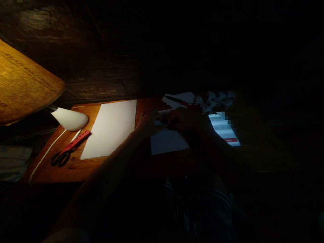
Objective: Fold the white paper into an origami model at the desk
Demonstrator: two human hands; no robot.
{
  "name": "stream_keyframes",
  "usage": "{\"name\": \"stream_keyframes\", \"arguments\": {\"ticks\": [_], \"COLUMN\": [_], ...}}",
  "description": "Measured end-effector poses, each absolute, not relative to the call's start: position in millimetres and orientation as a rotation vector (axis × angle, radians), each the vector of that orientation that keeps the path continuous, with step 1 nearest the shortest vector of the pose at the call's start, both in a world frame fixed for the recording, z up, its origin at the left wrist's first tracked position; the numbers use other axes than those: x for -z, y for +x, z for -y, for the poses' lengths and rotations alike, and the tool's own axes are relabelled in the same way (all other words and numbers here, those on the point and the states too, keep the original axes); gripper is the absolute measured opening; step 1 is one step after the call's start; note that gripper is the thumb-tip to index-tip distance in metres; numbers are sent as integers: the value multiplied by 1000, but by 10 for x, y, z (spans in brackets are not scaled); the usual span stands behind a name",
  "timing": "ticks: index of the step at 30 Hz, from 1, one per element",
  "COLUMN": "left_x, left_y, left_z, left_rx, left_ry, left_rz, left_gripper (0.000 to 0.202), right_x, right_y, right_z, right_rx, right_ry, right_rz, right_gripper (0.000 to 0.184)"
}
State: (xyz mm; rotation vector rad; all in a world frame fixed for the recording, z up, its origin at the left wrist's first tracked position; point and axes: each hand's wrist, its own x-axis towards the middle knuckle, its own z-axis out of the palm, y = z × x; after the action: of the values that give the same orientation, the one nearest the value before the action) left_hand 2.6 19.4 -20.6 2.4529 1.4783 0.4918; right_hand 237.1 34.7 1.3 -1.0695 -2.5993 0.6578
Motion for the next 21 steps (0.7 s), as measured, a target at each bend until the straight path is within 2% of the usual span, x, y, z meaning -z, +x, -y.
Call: {"name": "stream_keyframes", "arguments": {"ticks": [5,11,15,21], "left_x": [214,201,228,260], "left_y": [56,64,8,-53], "left_z": [-139,-132,-174,-228], "left_rx": [-506,-456,-462,-545], "left_ry": [2551,2608,2658,2681], "left_rz": [-1451,-1440,-1354,-1256], "left_gripper": [29,29,31,22], "right_x": [-43,-9,81,147], "right_y": [2357,2375,2444,2475], "right_z": [-300,-317,-397,-451], "right_rx": [-643,-659,-676,-687], "right_ry": [-1117,-1122,-1046,-1002], "right_rz": [2565,2488,2460,2479], "right_gripper": [22,20,28,22]}}
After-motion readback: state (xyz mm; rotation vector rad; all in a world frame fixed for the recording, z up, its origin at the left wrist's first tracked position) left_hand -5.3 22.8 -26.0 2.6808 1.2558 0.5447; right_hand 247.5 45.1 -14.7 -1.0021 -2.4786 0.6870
